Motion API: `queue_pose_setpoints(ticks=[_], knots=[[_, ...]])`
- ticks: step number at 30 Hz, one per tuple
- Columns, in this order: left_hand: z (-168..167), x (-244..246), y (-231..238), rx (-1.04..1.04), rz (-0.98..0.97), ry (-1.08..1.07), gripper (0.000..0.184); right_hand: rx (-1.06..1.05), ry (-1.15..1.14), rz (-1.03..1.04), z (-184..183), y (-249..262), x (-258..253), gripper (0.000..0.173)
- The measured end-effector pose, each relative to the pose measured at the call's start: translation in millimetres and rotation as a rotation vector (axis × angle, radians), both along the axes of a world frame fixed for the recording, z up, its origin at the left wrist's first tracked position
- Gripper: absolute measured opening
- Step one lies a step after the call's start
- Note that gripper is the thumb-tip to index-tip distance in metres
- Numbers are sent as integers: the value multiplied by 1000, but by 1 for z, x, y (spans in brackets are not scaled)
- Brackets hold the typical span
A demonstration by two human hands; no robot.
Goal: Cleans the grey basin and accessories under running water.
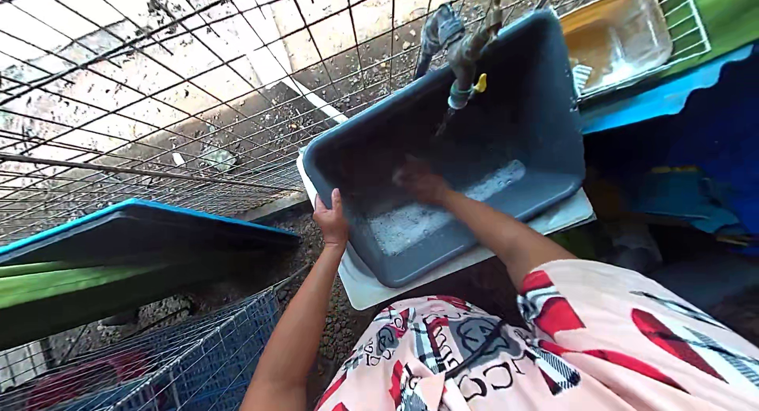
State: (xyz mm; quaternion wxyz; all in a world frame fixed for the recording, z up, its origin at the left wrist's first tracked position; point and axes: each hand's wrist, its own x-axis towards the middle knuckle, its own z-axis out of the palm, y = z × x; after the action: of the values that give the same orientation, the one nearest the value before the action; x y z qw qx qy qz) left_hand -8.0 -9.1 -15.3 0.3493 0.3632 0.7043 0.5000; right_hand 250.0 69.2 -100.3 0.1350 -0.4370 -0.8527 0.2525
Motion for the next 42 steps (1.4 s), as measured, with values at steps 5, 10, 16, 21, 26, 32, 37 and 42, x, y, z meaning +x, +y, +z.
queue_pose_setpoints(ticks=[5, 10, 16, 21, 26, 32, 37, 42], knots=[[-1, 2, 8, 5, 5, 10, 34, 37, -117, -921, 11, 58, 53, 57], [-1, 2, 8, 49, 9, 26, 31, 58, 138, -290, 5, 63, -54, 49], [3, 5, 9, -23, 43, 38, 34, 19, 45, -372, 50, 117, 60, 40], [1, 3, 9, -35, 21, 88, 35, 144, -435, -295, 46, 137, 161, 59], [5, 4, 6, -65, -1, 100, 34, -50, -519, -390, 47, 58, 193, 61], [4, 2, 7, -63, 3, 168, 36, -318, -682, -545, 28, -24, 180, 89], [5, 1, 3, -31, -12, 156, 34, -697, -925, -550, 58, -41, 134, 53], [2, -6, 0, -24, -35, 176, 33, -801, -871, -373, 74, -78, 54, 44]])
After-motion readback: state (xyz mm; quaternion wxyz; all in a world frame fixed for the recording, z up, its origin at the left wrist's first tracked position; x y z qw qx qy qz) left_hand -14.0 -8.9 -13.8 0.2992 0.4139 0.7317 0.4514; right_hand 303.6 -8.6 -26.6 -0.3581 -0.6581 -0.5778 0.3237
